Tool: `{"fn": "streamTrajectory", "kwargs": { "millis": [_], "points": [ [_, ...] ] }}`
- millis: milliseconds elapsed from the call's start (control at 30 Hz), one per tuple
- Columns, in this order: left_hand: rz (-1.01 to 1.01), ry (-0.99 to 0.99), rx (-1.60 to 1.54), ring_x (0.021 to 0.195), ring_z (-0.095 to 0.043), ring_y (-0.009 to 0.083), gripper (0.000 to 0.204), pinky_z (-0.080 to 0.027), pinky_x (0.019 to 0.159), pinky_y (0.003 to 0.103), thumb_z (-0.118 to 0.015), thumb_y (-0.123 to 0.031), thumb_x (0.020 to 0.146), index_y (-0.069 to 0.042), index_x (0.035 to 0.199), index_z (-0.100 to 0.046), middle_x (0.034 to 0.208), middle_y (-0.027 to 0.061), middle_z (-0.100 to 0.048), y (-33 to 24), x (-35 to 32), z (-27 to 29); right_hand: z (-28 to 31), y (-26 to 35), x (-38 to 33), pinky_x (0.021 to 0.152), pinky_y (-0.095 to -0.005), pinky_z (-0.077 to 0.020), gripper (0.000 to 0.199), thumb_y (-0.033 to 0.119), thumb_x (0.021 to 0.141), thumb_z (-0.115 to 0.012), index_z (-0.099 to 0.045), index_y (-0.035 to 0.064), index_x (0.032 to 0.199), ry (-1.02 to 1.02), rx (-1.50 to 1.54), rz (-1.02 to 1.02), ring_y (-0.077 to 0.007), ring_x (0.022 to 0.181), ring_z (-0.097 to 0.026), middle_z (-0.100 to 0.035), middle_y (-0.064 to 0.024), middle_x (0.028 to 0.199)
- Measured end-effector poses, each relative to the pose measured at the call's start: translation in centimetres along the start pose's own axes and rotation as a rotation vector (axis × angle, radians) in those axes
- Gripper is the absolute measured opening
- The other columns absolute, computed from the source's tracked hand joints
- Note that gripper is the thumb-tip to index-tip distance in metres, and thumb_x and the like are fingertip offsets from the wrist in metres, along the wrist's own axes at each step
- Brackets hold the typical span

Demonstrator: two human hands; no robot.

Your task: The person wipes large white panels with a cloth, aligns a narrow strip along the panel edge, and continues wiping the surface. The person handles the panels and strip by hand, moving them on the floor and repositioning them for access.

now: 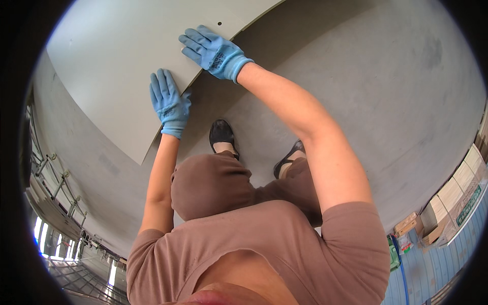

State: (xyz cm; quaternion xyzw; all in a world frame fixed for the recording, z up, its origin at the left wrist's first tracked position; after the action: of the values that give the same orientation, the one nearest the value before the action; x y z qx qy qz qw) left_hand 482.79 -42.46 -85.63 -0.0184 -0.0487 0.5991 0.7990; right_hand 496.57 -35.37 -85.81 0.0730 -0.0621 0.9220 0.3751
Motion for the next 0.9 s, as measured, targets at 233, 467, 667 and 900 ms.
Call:
{"fn": "streamTrajectory", "kwargs": {
  "millis": [233,467,667,900],
  "points": [
    [0.009,-0.017,-0.005,0.155,-0.029,0.0469,0.100,-0.025,0.128,0.056,-0.080,-0.018,0.077,0.008,0.159,-0.031,0.166,0.0268,-0.032,0.1,-0.2,-2.0,0.4,-0.6,-0.6,0.123,-0.0429,-0.0419,0.038,0.016,0.094,-0.058,-0.067,0.0106,0.131,-0.255,0.192,0.023,-0.0287,0.145,-0.052,-0.053,-0.0129,0.158],
    [0.004,-0.006,0.015,0.157,-0.026,0.0473,0.101,-0.024,0.129,0.056,-0.080,-0.016,0.077,0.008,0.160,-0.029,0.168,0.0262,-0.029,0.3,-0.2,-2.3,0.2,-0.6,-0.5,0.125,-0.0445,-0.0376,0.039,0.021,0.096,-0.057,-0.068,0.0104,0.131,-0.263,0.138,0.059,-0.0300,0.145,-0.052,-0.054,-0.0134,0.158],
    [0.011,0.004,0.007,0.157,-0.027,0.0467,0.100,-0.023,0.129,0.056,-0.079,-0.016,0.077,0.008,0.160,-0.029,0.168,0.0264,-0.029,0.4,-0.4,-2.3,0.5,-0.5,-0.6,0.124,-0.0434,-0.0388,0.038,0.020,0.095,-0.057,-0.068,0.0091,0.130,-0.270,0.144,0.050,-0.0297,0.144,-0.053,-0.055,-0.0125,0.156],
    [0.001,-0.019,0.024,0.157,-0.026,0.0464,0.098,-0.023,0.129,0.056,-0.078,-0.019,0.079,0.009,0.160,-0.030,0.168,0.0268,-0.029,0.2,-0.5,-2.1,1.3,-0.5,-0.6,0.124,-0.0428,-0.0387,0.037,0.019,0.096,-0.056,-0.068,0.0088,0.129,-0.266,0.157,0.026,-0.0284,0.145,-0.052,-0.056,-0.0117,0.156]
  ]
}}
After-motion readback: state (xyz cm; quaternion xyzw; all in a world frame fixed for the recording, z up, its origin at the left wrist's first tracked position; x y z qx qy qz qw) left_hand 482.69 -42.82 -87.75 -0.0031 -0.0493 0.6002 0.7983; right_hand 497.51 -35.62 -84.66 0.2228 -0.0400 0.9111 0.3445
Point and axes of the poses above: each hand's wrist, its own x-axis towards the middle knuckle, its own z-axis out of the back of the hand, y = z × x, the point moved 9 cm from there along x, towards the middle knuckle
